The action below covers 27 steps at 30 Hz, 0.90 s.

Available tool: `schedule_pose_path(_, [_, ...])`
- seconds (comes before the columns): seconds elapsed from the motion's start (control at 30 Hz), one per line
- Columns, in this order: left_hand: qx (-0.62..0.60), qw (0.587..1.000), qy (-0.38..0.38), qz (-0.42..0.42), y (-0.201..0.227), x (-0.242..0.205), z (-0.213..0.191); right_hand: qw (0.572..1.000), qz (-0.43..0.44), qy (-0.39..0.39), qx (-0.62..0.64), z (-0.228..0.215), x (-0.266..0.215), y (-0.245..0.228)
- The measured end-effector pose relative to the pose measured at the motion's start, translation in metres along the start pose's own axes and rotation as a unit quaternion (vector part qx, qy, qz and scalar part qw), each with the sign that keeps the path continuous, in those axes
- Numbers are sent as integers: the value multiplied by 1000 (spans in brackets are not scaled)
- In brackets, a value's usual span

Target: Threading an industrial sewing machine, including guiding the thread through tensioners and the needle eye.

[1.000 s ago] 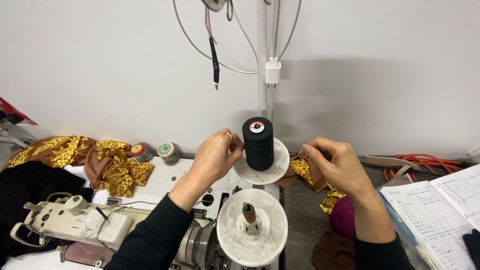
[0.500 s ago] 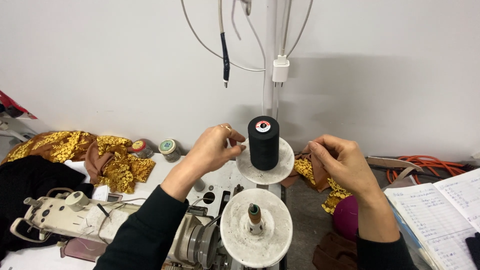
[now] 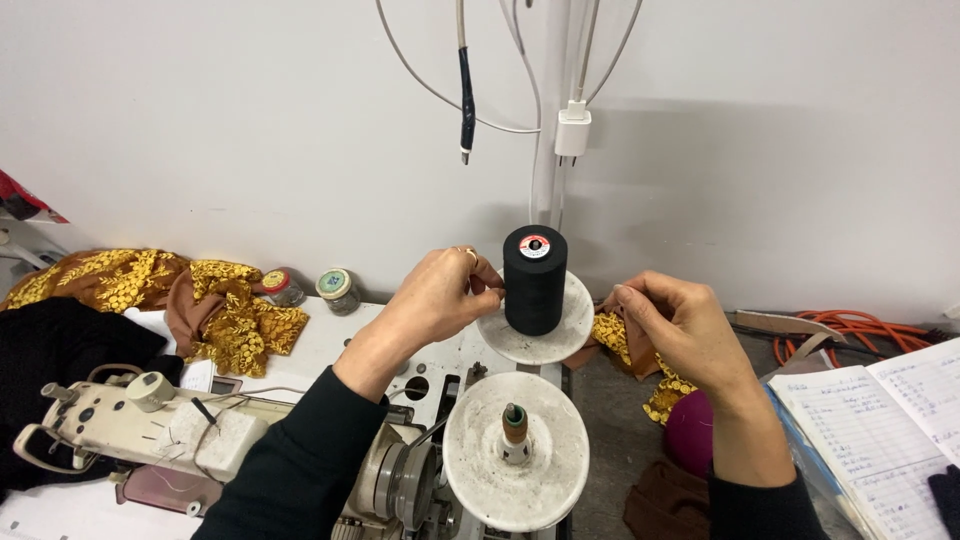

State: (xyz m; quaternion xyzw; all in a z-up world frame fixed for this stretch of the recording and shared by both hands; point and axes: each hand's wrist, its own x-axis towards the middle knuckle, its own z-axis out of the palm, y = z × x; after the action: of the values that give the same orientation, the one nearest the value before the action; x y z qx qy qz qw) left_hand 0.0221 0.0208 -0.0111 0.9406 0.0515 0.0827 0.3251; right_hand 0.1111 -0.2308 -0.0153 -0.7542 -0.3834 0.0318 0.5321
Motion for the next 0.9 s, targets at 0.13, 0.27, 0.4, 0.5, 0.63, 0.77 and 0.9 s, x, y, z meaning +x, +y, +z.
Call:
schedule_pose_path(0.13, [1,1000,8,-5,-2,1,4,1000,-10,-5,6,2,-1,-3])
schedule_pose_path(0.27, [8,1000,9,1,-11,7,10,1000,-11,-9,19,4,-2,-5])
schedule_pose_path(0.4, [-62,997,38,-22,-20,12,10,1000,-7,-7,24,2,-3,-2])
schedule_pose_path(0.5, [-123,989,73,-39,-39,18,9,1000,-2,1,17,0,-1,6])
schedule_pose_path(0.63, [-173,977,104,-70,-38,9,1,1000,3,7,14,-1,-1,9])
schedule_pose_path(0.77, [-253,958,125,-50,-19,7,-7,1000,1,9,13,1,4,2])
schedule_pose_path(0.9, [-366,921,114,-65,-2,18,-17,999,-24,39,24,2,17,-13])
